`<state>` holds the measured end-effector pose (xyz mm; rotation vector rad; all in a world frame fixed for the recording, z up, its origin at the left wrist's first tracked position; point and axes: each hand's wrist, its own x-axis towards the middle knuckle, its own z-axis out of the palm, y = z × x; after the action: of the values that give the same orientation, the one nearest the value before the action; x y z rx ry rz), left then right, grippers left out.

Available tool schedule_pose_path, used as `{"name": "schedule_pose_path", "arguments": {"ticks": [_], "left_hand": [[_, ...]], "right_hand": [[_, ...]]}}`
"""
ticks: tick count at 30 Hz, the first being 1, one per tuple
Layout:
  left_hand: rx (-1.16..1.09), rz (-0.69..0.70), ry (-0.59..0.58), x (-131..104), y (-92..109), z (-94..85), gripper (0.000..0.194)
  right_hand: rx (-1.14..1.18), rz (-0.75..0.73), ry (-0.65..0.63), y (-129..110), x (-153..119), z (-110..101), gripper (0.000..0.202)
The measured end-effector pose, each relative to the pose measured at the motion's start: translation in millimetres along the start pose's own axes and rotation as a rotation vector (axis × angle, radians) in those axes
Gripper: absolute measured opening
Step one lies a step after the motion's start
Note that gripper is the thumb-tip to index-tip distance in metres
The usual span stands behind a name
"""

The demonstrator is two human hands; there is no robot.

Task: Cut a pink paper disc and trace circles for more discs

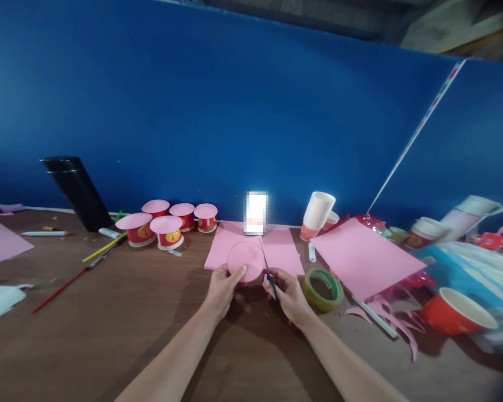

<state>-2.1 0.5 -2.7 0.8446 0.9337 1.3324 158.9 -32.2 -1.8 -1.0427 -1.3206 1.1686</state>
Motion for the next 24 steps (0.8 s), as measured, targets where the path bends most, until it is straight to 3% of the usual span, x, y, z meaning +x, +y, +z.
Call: {"name": "schedule_pose_path", "arguments": {"ticks": [24], "left_hand": [[-0.079, -0.004, 0.008, -1.4, 1.4, 1.3, 0.031]], "right_hand": [[-0.007, -0.001, 0.002, 9.4, 1.6, -3.1, 0.038]]}}
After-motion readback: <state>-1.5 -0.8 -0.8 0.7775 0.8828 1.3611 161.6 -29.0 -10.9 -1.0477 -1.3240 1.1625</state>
